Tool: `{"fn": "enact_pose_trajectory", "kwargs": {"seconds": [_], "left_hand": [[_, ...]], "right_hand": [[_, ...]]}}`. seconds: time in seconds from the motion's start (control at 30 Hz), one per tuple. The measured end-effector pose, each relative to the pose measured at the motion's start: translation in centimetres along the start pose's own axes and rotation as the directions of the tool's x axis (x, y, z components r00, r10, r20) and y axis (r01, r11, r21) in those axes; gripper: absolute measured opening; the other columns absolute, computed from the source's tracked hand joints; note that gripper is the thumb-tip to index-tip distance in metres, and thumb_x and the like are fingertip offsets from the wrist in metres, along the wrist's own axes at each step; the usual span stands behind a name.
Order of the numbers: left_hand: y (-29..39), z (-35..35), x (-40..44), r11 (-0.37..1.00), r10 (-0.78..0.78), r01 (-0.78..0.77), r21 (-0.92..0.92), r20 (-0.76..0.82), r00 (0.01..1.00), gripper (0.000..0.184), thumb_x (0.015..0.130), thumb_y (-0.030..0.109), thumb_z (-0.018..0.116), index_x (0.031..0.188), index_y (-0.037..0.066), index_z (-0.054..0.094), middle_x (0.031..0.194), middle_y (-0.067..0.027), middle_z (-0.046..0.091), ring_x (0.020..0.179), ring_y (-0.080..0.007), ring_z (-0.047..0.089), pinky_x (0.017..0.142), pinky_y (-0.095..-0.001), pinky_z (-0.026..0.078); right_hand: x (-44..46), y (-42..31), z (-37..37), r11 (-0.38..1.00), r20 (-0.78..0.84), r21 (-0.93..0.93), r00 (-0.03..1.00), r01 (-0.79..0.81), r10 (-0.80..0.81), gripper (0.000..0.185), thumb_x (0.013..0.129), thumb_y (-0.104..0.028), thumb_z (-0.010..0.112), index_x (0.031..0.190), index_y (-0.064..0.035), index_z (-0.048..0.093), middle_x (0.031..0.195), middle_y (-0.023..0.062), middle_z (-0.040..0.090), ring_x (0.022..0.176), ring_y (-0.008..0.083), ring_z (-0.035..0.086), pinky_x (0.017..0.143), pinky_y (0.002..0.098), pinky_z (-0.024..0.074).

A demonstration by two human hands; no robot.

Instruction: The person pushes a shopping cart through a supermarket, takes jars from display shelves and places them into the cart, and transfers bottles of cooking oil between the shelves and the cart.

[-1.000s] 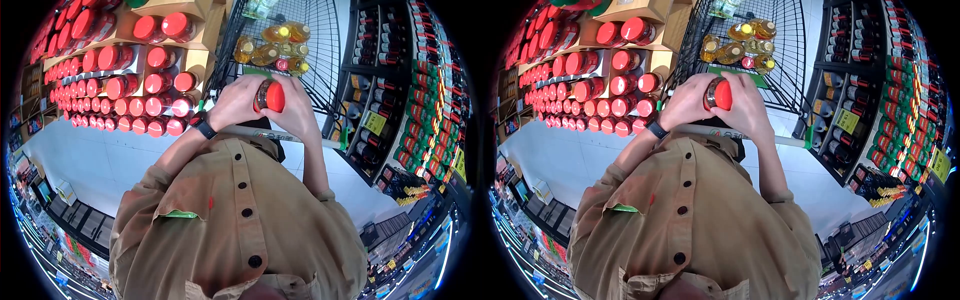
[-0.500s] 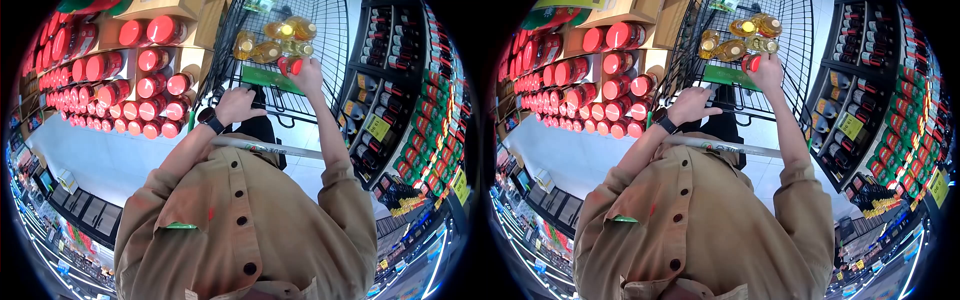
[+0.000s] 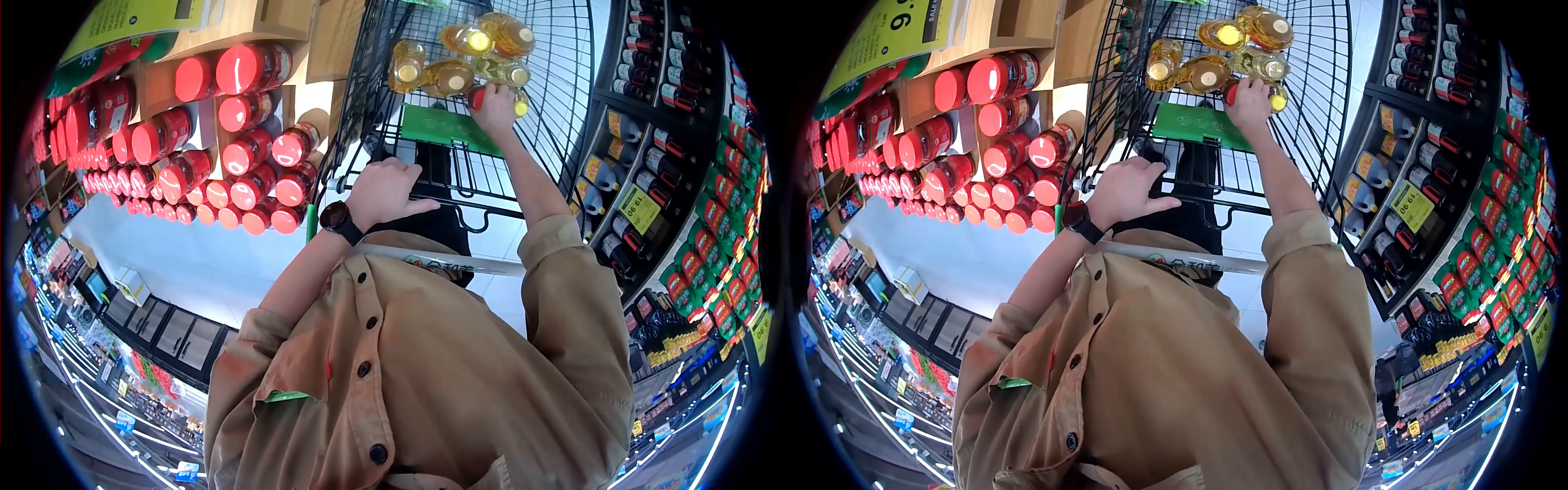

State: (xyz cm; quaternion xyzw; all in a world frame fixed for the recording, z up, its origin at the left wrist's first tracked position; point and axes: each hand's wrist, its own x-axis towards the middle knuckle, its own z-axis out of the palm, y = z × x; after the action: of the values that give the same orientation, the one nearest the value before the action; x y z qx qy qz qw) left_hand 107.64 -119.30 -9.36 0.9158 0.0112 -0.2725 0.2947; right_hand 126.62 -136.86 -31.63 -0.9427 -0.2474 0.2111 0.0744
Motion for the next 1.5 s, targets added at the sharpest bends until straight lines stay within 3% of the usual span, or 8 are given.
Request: {"fn": "enact_pose_trajectory", "kwargs": {"seconds": [0.47, 0.5, 0.6, 0.67, 0.73, 1.0, 1.2, 1.5], "left_hand": [[0.1, 0.1, 0.7, 0.994, 0.075, -0.066, 0.09, -0.099, 0.992, 0.063, 0.081, 0.065, 0.064, 0.089, 0.003, 0.068, 0.078, -0.013, 0.067, 0.078, -0.0313, 0.066, 0.065, -0.0417, 0.052], [0.0, 0.1, 0.8, 0.992, 0.092, -0.081, 0.101, -0.119, 0.989, 0.063, 0.081, 0.066, 0.063, 0.084, 0.003, 0.067, 0.075, -0.013, 0.066, 0.076, -0.0309, 0.066, 0.064, -0.0414, 0.052], [-0.1, 0.3, 1.1, 0.988, 0.112, -0.096, 0.118, -0.141, 0.984, 0.065, 0.082, 0.067, 0.062, 0.076, 0.002, 0.066, 0.071, -0.0132, 0.065, 0.072, -0.0306, 0.066, 0.061, -0.041, 0.053], [-0.2, 0.0, 1.3, 0.991, 0.084, -0.072, 0.11, -0.102, 0.991, 0.063, 0.08, 0.065, 0.064, 0.08, 0.002, 0.067, 0.074, -0.0135, 0.067, 0.073, -0.0312, 0.068, 0.061, -0.0415, 0.054], [0.4, -0.7, 1.4, 0.992, 0.077, -0.066, 0.11, -0.098, 0.992, 0.065, 0.081, 0.067, 0.063, 0.078, 0.002, 0.067, 0.071, -0.0148, 0.067, 0.069, -0.0319, 0.068, 0.06, -0.0423, 0.055], [0.8, -1.4, 1.9, 0.985, 0.1, -0.076, 0.154, -0.152, 0.983, 0.07, 0.082, 0.072, 0.057, 0.073, 0.004, 0.065, 0.067, -0.0151, 0.066, 0.063, -0.0328, 0.067, 0.056, -0.0426, 0.053], [0.8, -1.7, 3.0, 0.98, 0.102, -0.078, 0.185, -0.126, 0.987, 0.07, 0.083, 0.073, 0.054, 0.075, 0.004, 0.066, 0.068, -0.0152, 0.066, 0.068, -0.0329, 0.068, 0.059, -0.0436, 0.052], [0.5, -2.8, 5.4, 0.972, 0.154, -0.122, 0.199, -0.152, 0.976, 0.068, 0.084, 0.071, 0.055, 0.076, 0.005, 0.069, 0.072, -0.0152, 0.068, 0.071, -0.0328, 0.069, 0.062, -0.043, 0.055]], "right_hand": [[-1.7, -1.2, -3.1, 0.994, 0.174, -0.096, 0.983, -0.047, 0.063, 0.076, 0.069, -0.036, 0.086, 0.128, -0.0079, 0.048, 0.122, 0.0156, 0.051, 0.114, 0.0357, 0.053, 0.087, 0.0456, 0.0531], [-2.1, -1.5, -4.1, 0.996, 0.146, -0.09, 0.989, -0.027, 0.04, 0.066, 0.072, -0.04, 0.083, 0.12, -0.0045, 0.055, 0.118, 0.0193, 0.057, 0.111, 0.0349, 0.058, 0.087, 0.0443, 0.0528], [-3.0, -1.2, -8.2, 0.993, 0.466, 0.117, 0.881, 0.035, -0.086, 0.053, 0.077, -0.04, 0.079, 0.107, -0.0002, 0.062, 0.11, 0.0224, 0.065, 0.103, 0.0348, 0.064, 0.088, 0.043, 0.0521], [-5.6, -1.0, -11.6, 0.923, 0.393, 0.357, 0.873, 0.146, -0.29, 0.049, 0.083, -0.042, 0.074, 0.105, 0.0014, 0.065, 0.104, 0.0239, 0.067, 0.098, 0.0371, 0.066, 0.089, 0.043, 0.0509], [-9.8, -0.3, -13.8, 0.859, 0.197, 0.474, 0.928, 0.193, -0.317, 0.051, 0.085, -0.041, 0.071, 0.113, 0.0011, 0.064, 0.109, 0.0242, 0.066, 0.101, 0.0391, 0.064, 0.089, 0.0436, 0.0507], [-20.6, 3.4, -18.7, 0.955, 0.182, 0.242, 0.959, 0.169, -0.215, 0.058, 0.078, -0.044, 0.077, 0.116, -0.0025, 0.064, 0.107, 0.0204, 0.066, 0.099, 0.0373, 0.064, 0.086, 0.0443, 0.0508], [-18.6, 3.5, -14.2, 0.989, -0.192, 0.0, 0.971, 0.146, -0.143, 0.027, 0.074, -0.035, 0.081, 0.077, -0.0107, 0.07, 0.069, 0.0071, 0.066, 0.065, 0.0268, 0.066, 0.056, 0.0404, 0.0511], [-16.1, 4.9, -14.3, 0.989, -0.153, -0.032, 0.978, 0.142, -0.145, 0.02, 0.073, -0.031, 0.08, 0.08, -0.013, 0.073, 0.071, 0.0066, 0.068, 0.067, 0.0273, 0.067, 0.058, 0.0411, 0.0519]]}}
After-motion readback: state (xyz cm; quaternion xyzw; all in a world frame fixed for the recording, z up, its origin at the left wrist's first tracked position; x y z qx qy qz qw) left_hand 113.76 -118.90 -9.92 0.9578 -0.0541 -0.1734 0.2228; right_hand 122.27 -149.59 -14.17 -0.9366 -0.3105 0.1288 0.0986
